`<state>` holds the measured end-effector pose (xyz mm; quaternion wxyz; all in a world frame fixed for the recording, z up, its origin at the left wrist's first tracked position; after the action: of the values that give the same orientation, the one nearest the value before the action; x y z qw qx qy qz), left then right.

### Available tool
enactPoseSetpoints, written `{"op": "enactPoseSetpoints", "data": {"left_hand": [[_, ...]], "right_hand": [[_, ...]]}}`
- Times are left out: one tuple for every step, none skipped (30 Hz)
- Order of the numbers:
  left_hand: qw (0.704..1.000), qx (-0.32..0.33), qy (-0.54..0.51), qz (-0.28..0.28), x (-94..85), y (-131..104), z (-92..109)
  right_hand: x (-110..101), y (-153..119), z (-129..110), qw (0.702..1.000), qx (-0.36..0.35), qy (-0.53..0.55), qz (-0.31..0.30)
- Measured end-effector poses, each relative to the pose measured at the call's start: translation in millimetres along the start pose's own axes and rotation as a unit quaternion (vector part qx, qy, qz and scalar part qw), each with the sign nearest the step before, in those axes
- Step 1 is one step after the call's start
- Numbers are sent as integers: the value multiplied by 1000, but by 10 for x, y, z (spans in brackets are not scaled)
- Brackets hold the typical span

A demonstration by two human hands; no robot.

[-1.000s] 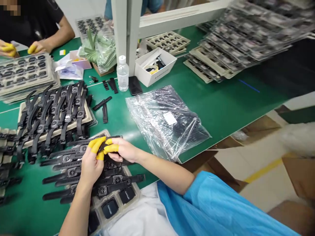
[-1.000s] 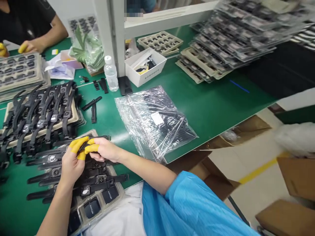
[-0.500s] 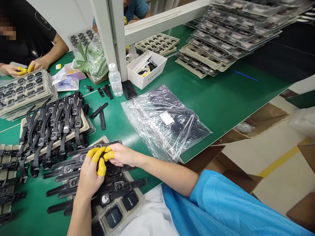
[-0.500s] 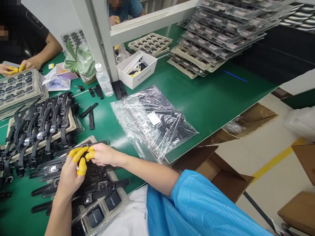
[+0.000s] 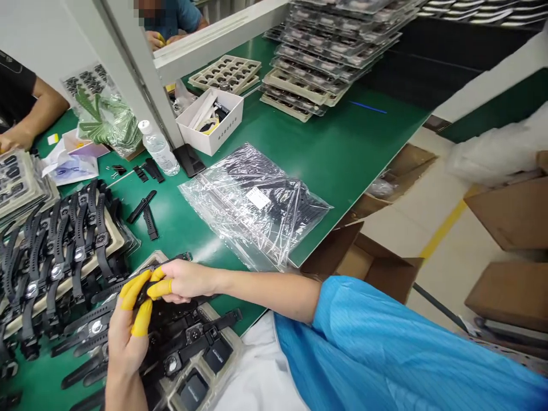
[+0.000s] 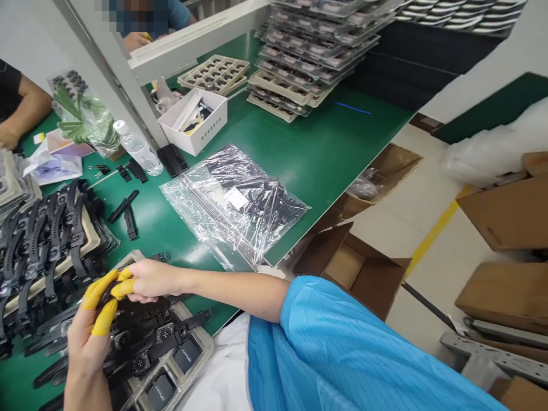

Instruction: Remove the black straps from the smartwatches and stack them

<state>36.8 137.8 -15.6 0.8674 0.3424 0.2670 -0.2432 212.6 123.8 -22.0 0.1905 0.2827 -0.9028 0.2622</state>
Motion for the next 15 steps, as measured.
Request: {"op": "enactPoseSetpoints", "data": {"left_hand": [[1000,-8,13,4,-7,2,8],[999,-13,32,7,-21,11,38],[998,-14,58,12,-43,28,90],[996,-11,90,16,-76,52,160],[992,-3,124,21,-119,81,241],[988,6,155,21,-171,111,323],[983,15,182,18,-231,139,396],[978,19,206,11,-302,161,451],[974,18,228,5,-385,172,485],[969,13,248,-2,-478,173,500],[963,9,268,-10,-575,162,498],[957,5,288,-21,-672,139,483],[950,3,309,-35,-762,107,458],[942,0,331,-57,-840,66,426],[932,-4,352,-86,-903,17,394]], "right_hand": [[-10,-12,-19,999,-23,-32,25],[-23,-32,-46,994,-54,-73,60],[-36,-61,-78,983,-89,-121,102],[-43,-96,-111,967,-125,-171,141],[-45,-131,-140,947,-156,-219,174],[-42,-158,-158,930,-176,-259,191],[-36,-175,-168,917,-189,-292,195],[-34,-185,-173,907,-200,-314,195],[-31,-188,-174,899,-209,-333,192],[-32,-184,-169,892,-211,-351,192],[-31,-176,-159,885,-208,-369,193],[-27,-163,-142,877,-199,-392,195],[-22,-147,-120,868,-187,-416,197],[-15,-132,-95,857,-174,-442,199],[-6,-117,-70,847,-166,-465,200]]}}
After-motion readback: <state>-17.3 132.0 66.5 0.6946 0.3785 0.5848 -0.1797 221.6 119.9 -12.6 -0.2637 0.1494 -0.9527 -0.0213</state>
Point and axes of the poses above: each hand's wrist, its own y-axis towards the middle knuckle, its own x-axis out of the palm, z = x × y, the point moved 4 cm from there along y, towards the middle knuckle, and after that the axes turned 15 degrees about x, right-handed, at the moved point
